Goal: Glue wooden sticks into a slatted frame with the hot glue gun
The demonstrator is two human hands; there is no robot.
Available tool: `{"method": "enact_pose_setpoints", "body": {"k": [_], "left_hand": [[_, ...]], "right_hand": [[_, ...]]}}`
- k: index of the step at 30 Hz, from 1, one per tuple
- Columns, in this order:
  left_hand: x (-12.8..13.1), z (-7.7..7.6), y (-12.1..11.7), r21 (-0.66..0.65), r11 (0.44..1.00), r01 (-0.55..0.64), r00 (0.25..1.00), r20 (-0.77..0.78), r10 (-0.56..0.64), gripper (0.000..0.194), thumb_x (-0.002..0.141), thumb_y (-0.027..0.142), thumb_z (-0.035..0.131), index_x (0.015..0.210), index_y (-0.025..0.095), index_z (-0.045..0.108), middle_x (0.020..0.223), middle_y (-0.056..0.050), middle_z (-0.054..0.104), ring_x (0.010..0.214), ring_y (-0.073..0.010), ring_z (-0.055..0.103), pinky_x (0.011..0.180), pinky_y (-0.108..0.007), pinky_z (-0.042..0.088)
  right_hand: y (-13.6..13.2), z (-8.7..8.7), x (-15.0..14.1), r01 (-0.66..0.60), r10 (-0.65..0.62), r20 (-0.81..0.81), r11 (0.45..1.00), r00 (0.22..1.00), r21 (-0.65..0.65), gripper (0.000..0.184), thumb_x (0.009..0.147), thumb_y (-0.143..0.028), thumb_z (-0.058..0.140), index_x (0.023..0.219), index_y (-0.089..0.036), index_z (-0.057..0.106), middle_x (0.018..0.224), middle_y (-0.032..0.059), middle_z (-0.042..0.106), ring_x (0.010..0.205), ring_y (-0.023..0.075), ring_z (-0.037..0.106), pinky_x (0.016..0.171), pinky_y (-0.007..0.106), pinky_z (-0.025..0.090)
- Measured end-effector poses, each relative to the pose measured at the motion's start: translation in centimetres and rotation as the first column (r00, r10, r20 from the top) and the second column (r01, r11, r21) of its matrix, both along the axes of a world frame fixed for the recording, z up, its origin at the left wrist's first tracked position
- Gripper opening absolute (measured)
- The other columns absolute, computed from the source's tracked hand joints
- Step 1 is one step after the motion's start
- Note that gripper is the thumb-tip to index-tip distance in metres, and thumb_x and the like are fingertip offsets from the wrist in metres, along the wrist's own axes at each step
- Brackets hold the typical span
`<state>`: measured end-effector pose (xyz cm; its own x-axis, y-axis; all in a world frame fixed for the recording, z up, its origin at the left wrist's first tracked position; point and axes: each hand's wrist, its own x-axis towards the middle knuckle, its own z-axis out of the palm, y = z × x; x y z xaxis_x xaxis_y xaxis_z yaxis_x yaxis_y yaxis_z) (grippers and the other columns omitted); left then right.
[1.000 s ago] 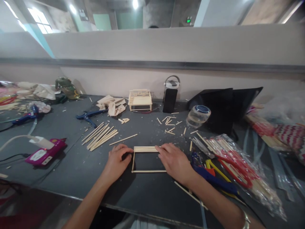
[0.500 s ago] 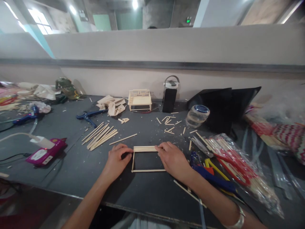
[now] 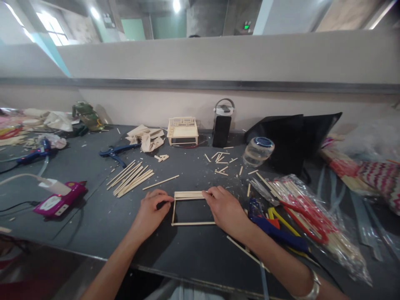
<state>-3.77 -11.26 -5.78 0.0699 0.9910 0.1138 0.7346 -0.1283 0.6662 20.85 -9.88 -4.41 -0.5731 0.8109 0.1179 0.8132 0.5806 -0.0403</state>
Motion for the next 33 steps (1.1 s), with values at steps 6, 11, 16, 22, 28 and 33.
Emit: {"method": "enact_pose_setpoints", "body": {"k": [6, 11, 16, 22, 28, 33], "left_hand": [[0.1, 0.3, -0.3, -0.002, 1.000, -0.016, 1.000, -0.005, 0.016, 0.022, 0.081, 0.030, 0.053, 0.088, 0.027, 0.074, 0.100, -0.003, 0.065, 0.101, -0.0224, 0.057, 0.094, -0.043, 0.041], [0.4, 0.1, -0.3, 0.010, 0.999, -0.046, 0.999, 0.004, 0.045, 0.021, 0.080, 0.028, 0.055, 0.089, 0.027, 0.074, 0.101, -0.003, 0.063, 0.105, -0.0229, 0.056, 0.095, -0.043, 0.041], [0.4, 0.1, -0.5, 0.027, 0.998, -0.055, 0.998, 0.021, 0.054, 0.020, 0.082, 0.030, 0.055, 0.090, 0.027, 0.073, 0.102, -0.003, 0.062, 0.105, -0.0223, 0.056, 0.095, -0.042, 0.041], [0.7, 0.1, -0.5, 0.053, 0.998, -0.039, 0.999, 0.007, 0.038, 0.020, 0.082, 0.026, 0.055, 0.093, 0.025, 0.072, 0.101, -0.004, 0.063, 0.101, -0.0216, 0.057, 0.092, -0.041, 0.042], [1.2, 0.0, -1.1, 0.138, 0.990, 0.018, 0.983, -0.186, 0.008, 0.022, 0.085, 0.022, 0.054, 0.096, 0.028, 0.071, 0.100, -0.003, 0.063, 0.095, -0.0213, 0.056, 0.084, -0.040, 0.040], [1.4, 0.0, -1.2, 0.220, 0.974, 0.056, 0.950, -0.313, 0.016, 0.020, 0.087, 0.021, 0.052, 0.093, 0.026, 0.071, 0.099, -0.004, 0.065, 0.091, -0.0219, 0.054, 0.077, -0.038, 0.038]], "right_hand": [[0.1, -0.1, 0.0, -0.017, 0.017, -0.021, 1.000, 1.000, 0.014, 0.033, 0.083, -0.003, 0.050, 0.113, -0.012, 0.061, 0.100, 0.0113, 0.061, 0.092, 0.0232, 0.051, 0.083, 0.033, 0.044], [0.1, -0.1, 0.3, -0.015, 0.018, -0.085, 0.999, 0.996, 0.037, 0.024, 0.090, -0.010, 0.049, 0.110, -0.014, 0.062, 0.097, 0.0095, 0.062, 0.090, 0.0211, 0.052, 0.081, 0.031, 0.044], [0.1, -0.1, 0.3, -0.007, 0.012, -0.128, 0.999, 0.992, 0.038, 0.020, 0.091, -0.012, 0.050, 0.106, -0.016, 0.063, 0.094, 0.0081, 0.062, 0.089, 0.0202, 0.053, 0.080, 0.030, 0.043], [0.1, -0.3, 0.3, -0.005, 0.010, -0.153, 1.000, 0.988, 0.031, 0.019, 0.091, -0.013, 0.050, 0.103, -0.017, 0.064, 0.092, 0.0071, 0.061, 0.087, 0.0198, 0.053, 0.079, 0.030, 0.044], [0.1, -0.3, 0.3, -0.006, 0.012, -0.164, 0.999, 0.986, 0.036, 0.018, 0.090, -0.012, 0.051, 0.102, -0.017, 0.063, 0.092, 0.0073, 0.061, 0.087, 0.0197, 0.054, 0.078, 0.030, 0.045], [0.1, -0.2, 0.3, -0.018, 0.022, -0.156, 0.999, 0.988, 0.033, 0.019, 0.090, -0.011, 0.050, 0.103, -0.016, 0.063, 0.093, 0.0081, 0.062, 0.088, 0.0196, 0.054, 0.079, 0.030, 0.045]]}}
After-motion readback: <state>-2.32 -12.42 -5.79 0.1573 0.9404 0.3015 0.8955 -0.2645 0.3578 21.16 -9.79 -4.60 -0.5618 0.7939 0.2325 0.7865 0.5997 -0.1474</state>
